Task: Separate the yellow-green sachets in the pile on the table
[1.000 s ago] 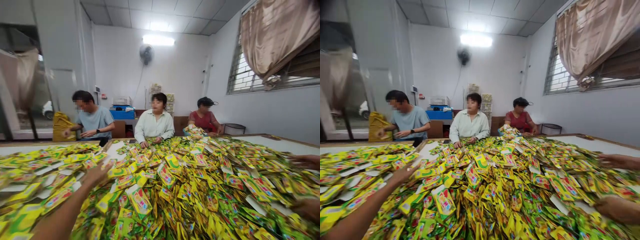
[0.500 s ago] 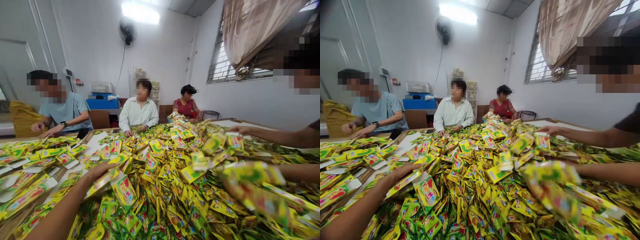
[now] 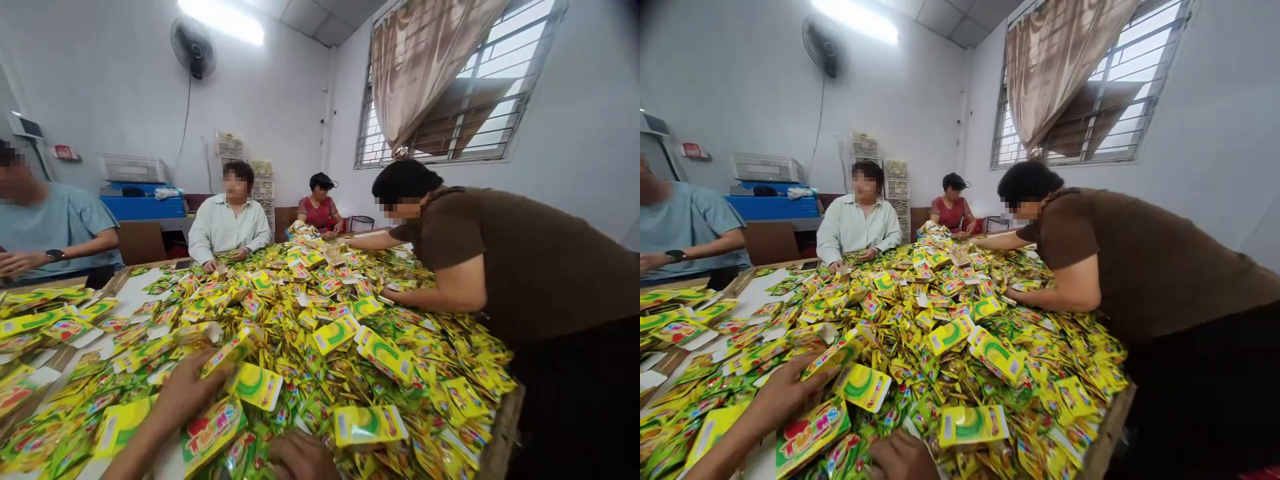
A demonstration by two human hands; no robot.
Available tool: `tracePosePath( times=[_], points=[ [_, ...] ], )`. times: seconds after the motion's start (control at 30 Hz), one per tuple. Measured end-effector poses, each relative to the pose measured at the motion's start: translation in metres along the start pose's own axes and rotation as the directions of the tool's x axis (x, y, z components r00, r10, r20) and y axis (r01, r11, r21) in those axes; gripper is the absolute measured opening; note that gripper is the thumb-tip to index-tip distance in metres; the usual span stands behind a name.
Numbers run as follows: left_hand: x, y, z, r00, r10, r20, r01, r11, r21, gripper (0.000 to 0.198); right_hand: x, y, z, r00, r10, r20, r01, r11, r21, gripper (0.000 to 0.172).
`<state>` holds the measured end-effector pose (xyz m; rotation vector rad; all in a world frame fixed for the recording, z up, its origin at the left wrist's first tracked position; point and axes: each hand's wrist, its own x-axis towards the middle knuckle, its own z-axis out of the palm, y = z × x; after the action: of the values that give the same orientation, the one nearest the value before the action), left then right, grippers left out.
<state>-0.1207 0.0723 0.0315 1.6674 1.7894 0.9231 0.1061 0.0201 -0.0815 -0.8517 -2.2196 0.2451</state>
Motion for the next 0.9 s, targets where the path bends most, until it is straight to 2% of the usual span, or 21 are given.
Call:
tracePosePath(
  times=[0.07, 0.13, 0.2, 0.23, 0.27, 0.33, 0.4, 0.43, 0.5, 0.6, 0.67, 0.7, 0.73, 0.8, 0.87, 0.9],
  points=[
    [-0.024, 0.002, -0.001, 0.997, -0.024, -0.078, 0.024, 1.000, -0.002, 0.041, 0.001, -0.014, -0.006, 1.000, -0.028, -0.003, 0.028, 0.999, 0.022, 0.026],
    [-0.051, 0.001, -0.004, 0.987, -0.106, -0.118, 0.100, 0.993, -0.057, 0.049, 0.003, -0.029, -0.023, 1.000, 0.007, -0.016, -0.006, 0.997, 0.076, 0.023],
    [-0.080, 0.000, -0.004, 0.977, -0.173, -0.128, 0.156, 0.978, -0.138, 0.052, 0.006, -0.040, -0.046, 0.987, 0.152, -0.049, -0.142, 0.977, 0.161, 0.021],
    [-0.095, 0.001, -0.002, 0.973, -0.199, -0.117, 0.174, 0.965, -0.197, 0.051, 0.008, -0.043, -0.056, 0.965, 0.256, -0.058, -0.238, 0.947, 0.217, 0.020],
    [-0.108, 0.002, 0.001, 0.973, -0.216, -0.083, 0.187, 0.945, -0.268, 0.048, 0.010, -0.044, -0.065, 0.933, 0.357, -0.045, -0.331, 0.900, 0.283, 0.019],
    [-0.131, 0.007, 0.012, 0.975, -0.213, 0.057, 0.217, 0.883, -0.417, 0.042, 0.013, -0.047, -0.073, 0.864, 0.497, 0.078, -0.476, 0.758, 0.446, 0.022],
    [-0.146, 0.013, 0.027, 0.959, -0.180, 0.220, 0.271, 0.809, -0.521, 0.035, 0.014, -0.050, -0.070, 0.830, 0.496, 0.254, -0.539, 0.601, 0.590, 0.032],
    [-0.151, 0.015, 0.035, 0.948, -0.174, 0.267, 0.299, 0.776, -0.555, 0.033, 0.014, -0.053, -0.066, 0.826, 0.470, 0.310, -0.549, 0.548, 0.631, 0.034],
    [-0.154, 0.016, 0.049, 0.940, -0.213, 0.266, 0.335, 0.711, -0.618, 0.034, 0.015, -0.057, -0.057, 0.826, 0.451, 0.339, -0.550, 0.514, 0.658, 0.029],
    [-0.151, 0.006, 0.060, 0.924, -0.346, 0.166, 0.365, 0.659, -0.657, 0.041, 0.016, -0.054, -0.052, 0.796, 0.544, 0.265, -0.576, 0.546, 0.608, 0.020],
    [-0.150, -0.005, 0.061, 0.905, -0.412, 0.104, 0.376, 0.662, -0.648, 0.043, 0.012, -0.043, -0.055, 0.780, 0.600, 0.175, -0.606, 0.657, 0.449, 0.019],
    [-0.149, -0.010, 0.060, 0.897, -0.435, 0.078, 0.379, 0.667, -0.641, 0.042, 0.010, -0.036, -0.057, 0.796, 0.590, 0.136, -0.600, 0.735, 0.316, 0.021],
    [-0.149, -0.015, 0.059, 0.892, -0.448, 0.060, 0.378, 0.668, -0.641, 0.041, 0.006, -0.029, -0.058, 0.828, 0.545, 0.129, -0.560, 0.810, 0.173, 0.027],
    [-0.149, -0.021, 0.057, 0.887, -0.457, 0.058, 0.378, 0.650, -0.659, 0.042, 0.000, -0.015, -0.055, 0.893, 0.392, 0.220, -0.396, 0.918, -0.029, 0.050],
    [-0.149, -0.024, 0.056, 0.884, -0.456, 0.102, 0.392, 0.606, -0.692, 0.044, -0.001, -0.005, -0.047, 0.911, 0.242, 0.334, -0.223, 0.970, -0.093, 0.063],
    [-0.149, -0.025, 0.055, 0.881, -0.455, 0.133, 0.404, 0.575, -0.711, 0.045, 0.000, -0.002, -0.041, 0.915, 0.201, 0.351, -0.173, 0.979, -0.111, 0.062]
  ],
)
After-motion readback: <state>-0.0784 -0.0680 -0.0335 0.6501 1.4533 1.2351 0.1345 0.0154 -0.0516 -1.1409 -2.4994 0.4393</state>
